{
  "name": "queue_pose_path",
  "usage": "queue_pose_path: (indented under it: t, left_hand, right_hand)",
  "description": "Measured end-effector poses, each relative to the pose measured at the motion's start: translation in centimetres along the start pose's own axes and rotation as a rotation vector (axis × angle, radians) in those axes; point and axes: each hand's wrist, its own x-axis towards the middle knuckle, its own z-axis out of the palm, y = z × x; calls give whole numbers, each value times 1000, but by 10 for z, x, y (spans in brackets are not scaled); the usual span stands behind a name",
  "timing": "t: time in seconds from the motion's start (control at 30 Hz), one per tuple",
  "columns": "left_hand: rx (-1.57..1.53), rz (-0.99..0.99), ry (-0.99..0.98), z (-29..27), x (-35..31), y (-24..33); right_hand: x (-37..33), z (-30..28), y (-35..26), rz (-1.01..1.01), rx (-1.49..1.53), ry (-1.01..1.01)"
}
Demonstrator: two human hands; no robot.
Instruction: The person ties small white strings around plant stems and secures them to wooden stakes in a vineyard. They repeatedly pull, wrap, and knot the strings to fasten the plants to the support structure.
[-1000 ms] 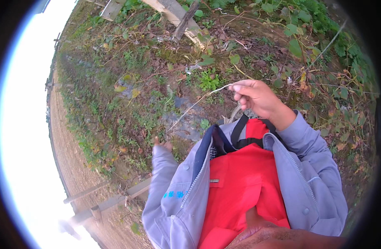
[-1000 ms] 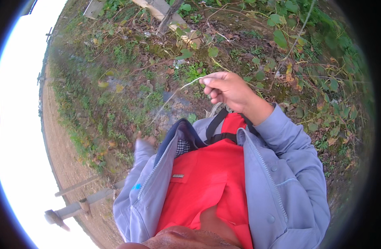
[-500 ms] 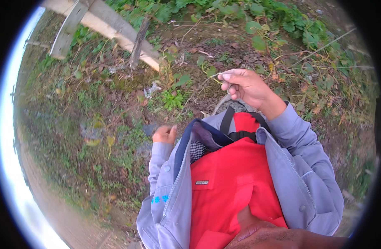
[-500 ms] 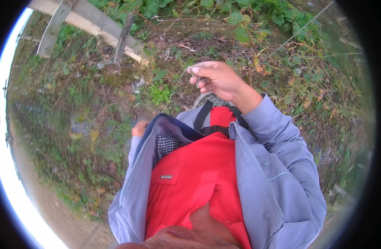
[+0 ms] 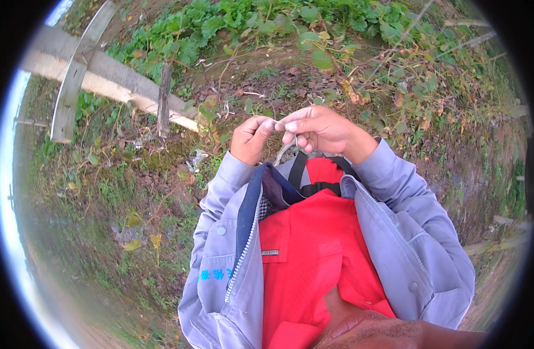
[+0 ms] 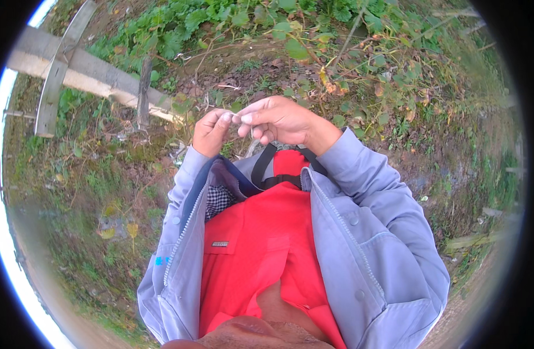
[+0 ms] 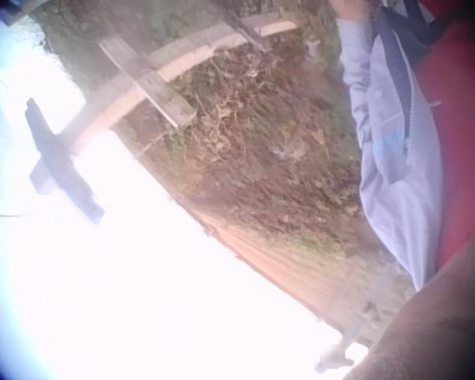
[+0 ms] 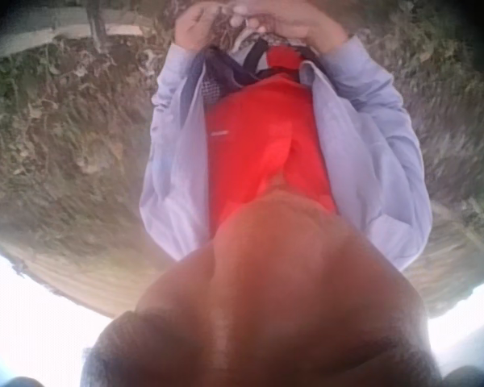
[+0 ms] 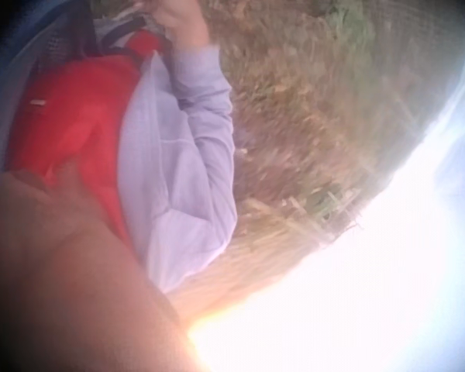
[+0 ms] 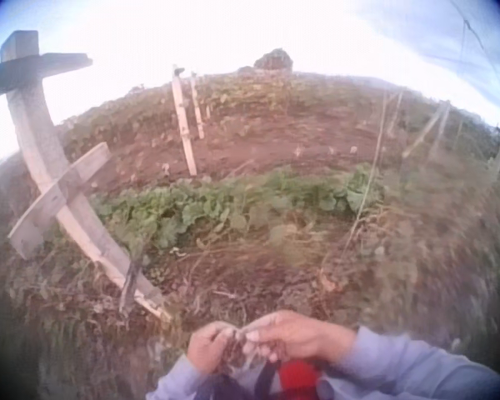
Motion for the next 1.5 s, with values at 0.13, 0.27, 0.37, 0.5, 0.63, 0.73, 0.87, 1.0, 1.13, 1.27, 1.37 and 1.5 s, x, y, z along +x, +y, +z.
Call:
queue_pose_path:
  t: [0.13, 0.27, 0.37, 0.5, 0.63, 0.73, 0.87, 1.0, 1.13, 1.27, 1.37, 1.5]
  left_hand:
    - [-25, -16, 25, 13, 17, -12]
    - [-101, -129, 53, 24, 25, -22]
    - [-18, -72, 81, 32, 23, -22]
    - [710, 76, -3, 33, 4, -4]
    - [895, 245, -25, 18, -12, 18]
    - [883, 301, 27, 4, -9, 21]
    - [700, 119, 3, 7, -17, 11]
    - [918, 423, -55, -2, -21, 9]
    - [704, 352, 38, -8, -12, -3]
    - [806, 405, -48, 6, -11, -11]
    - [840, 492, -86, 7, -7, 3]
    - [760, 410, -59, 10, 0, 12]
  right_hand:
    - [-5, -12, 1, -14, 57, -83]
    - [-1, -23, 4, -123, 106, -124]
    - [7, -25, 8, -220, 163, -66]
    - [20, -21, 15, -390, 22, 147]
    - [16, -19, 14, -455, -1210, 317]
    - [1, -11, 14, 34, -781, -167]
    - [1, 11, 16, -300, -216, -114]
    - [-2, 11, 14, -214, -706, 1]
    - [-13, 12, 15, -113, -543, -280]
    - [-21, 19, 11, -641, -551, 213]
    - [-27, 14, 6, -115, -885, 34]
    - [-25, 6, 13, -235, -343, -210]
